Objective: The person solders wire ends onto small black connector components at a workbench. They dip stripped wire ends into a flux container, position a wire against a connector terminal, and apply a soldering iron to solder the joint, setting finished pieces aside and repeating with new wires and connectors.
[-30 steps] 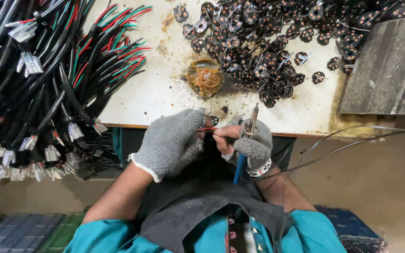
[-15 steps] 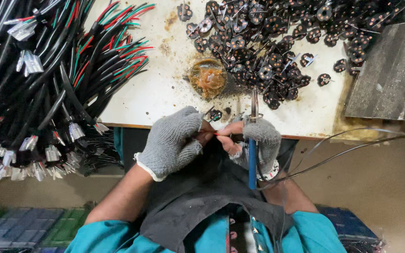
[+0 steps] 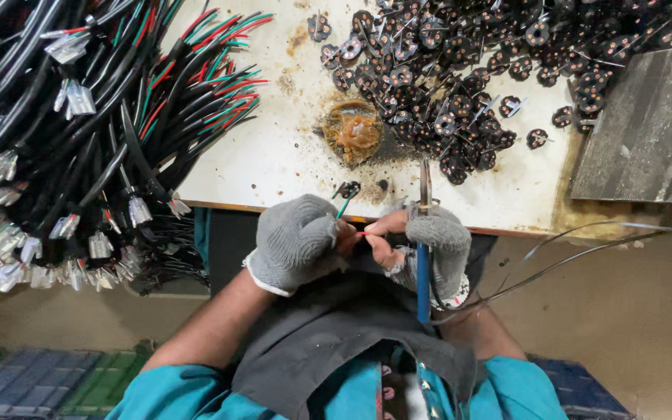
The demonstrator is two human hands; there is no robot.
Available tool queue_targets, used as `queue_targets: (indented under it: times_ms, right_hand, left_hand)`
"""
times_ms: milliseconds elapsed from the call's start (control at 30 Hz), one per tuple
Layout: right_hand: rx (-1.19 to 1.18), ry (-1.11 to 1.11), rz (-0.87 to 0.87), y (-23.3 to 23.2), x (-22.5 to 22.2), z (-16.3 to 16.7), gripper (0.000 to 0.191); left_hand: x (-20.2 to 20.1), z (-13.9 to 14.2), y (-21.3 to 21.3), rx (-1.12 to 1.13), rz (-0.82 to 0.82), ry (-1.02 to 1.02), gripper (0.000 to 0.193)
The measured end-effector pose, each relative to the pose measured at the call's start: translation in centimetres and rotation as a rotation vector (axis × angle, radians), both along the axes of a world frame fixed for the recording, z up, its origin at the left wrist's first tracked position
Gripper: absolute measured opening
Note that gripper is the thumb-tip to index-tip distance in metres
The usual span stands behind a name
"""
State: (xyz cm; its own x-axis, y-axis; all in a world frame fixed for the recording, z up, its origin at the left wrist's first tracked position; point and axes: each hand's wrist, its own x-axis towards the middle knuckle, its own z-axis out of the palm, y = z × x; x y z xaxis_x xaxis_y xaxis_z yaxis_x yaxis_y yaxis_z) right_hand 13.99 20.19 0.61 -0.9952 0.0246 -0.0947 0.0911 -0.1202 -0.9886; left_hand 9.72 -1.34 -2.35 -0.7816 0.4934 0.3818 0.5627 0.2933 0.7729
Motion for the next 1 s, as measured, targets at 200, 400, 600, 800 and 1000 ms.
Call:
queue_targets:
  times_ms: [200,400,600,800,1000]
  right_hand:
    - [0.714,0.203,-0.111,0.2,-1.6,-0.8,0.013]
    - [0.6,0.463,-0.027,0.5,-2.6,-2.4,0.041]
    - [0.589,0.469,-0.024,0.6,-3.0,-2.8,0.051]
    - [0.622,0.464,-0.011,0.7,-2.9,-2.6,0.05]
    - [0.666,0.342,-0.02,0.1,-2.8,-1.0,0.028]
  left_hand:
    - [-4.6,0.5,-0.9,-0.055,0.384,-0.079,0.026]
    - [-7.3,-0.1,0.0,-0.08,0.379,-0.201,0.02]
    - [-7.7,-0.3,0.3,-0.143,0.389,-0.169,0.02]
    - [-7.3,-0.2,0.1,-0.027,0.407,-0.199,0.019]
    - [-6.9,-0.2,0.3,-0.071,0.409,-0.151,0.02]
